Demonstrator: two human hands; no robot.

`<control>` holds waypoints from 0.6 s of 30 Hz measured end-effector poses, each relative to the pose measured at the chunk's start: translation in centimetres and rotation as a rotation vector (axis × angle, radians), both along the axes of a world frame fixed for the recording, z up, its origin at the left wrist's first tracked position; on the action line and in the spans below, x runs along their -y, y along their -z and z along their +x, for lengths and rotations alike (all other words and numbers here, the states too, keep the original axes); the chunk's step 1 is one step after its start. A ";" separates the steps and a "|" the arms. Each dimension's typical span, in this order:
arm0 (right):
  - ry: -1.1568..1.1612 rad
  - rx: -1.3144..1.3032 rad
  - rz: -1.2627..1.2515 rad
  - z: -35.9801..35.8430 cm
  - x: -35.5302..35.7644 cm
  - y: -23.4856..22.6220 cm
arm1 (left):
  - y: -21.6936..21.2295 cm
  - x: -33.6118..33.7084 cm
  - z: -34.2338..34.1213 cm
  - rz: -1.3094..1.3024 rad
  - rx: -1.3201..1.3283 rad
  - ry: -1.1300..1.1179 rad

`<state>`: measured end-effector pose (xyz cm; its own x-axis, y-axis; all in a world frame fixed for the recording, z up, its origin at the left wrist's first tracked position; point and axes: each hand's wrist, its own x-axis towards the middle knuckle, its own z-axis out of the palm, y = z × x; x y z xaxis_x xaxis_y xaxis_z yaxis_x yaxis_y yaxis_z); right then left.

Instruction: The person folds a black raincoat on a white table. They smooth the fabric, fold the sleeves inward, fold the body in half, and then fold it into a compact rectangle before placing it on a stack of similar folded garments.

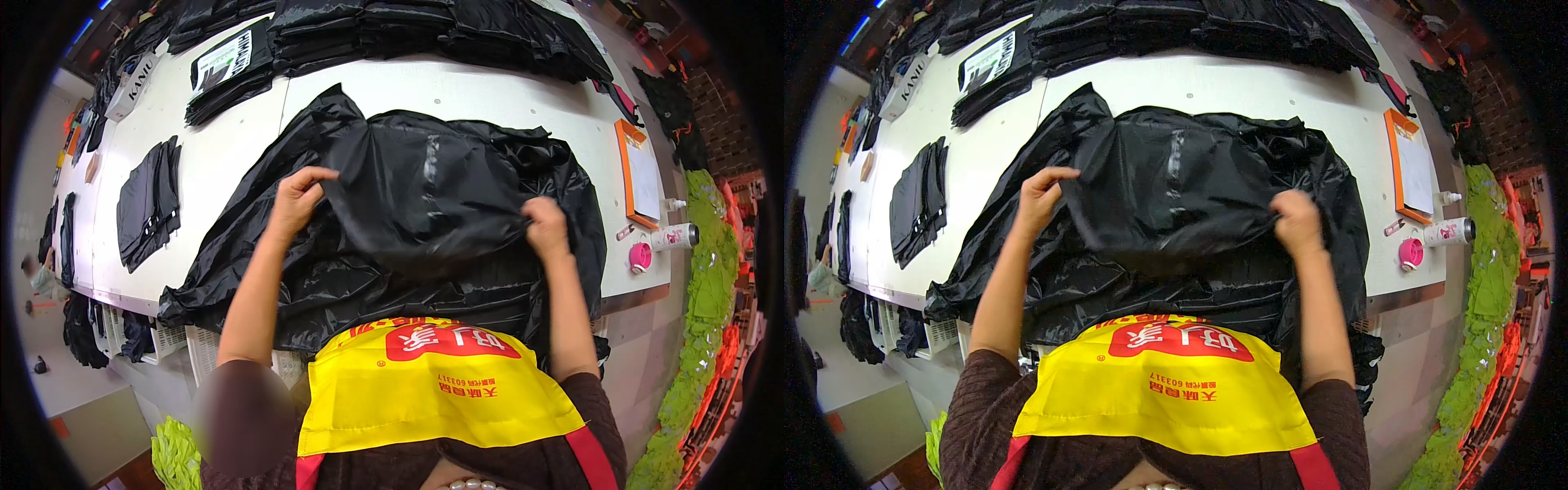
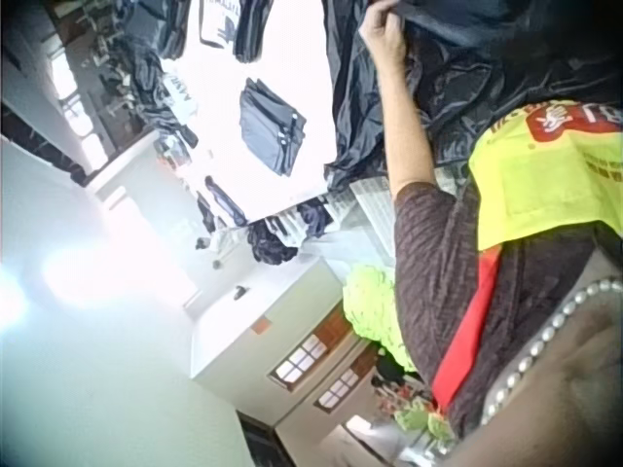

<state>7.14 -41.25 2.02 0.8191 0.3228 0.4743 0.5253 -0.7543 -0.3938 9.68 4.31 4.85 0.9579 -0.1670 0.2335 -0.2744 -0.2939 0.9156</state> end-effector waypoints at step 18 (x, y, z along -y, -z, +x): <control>0.160 -0.829 -0.270 5.4 0.1 -5.0 | -0.8 13.9 0.7 0.520 0.608 0.145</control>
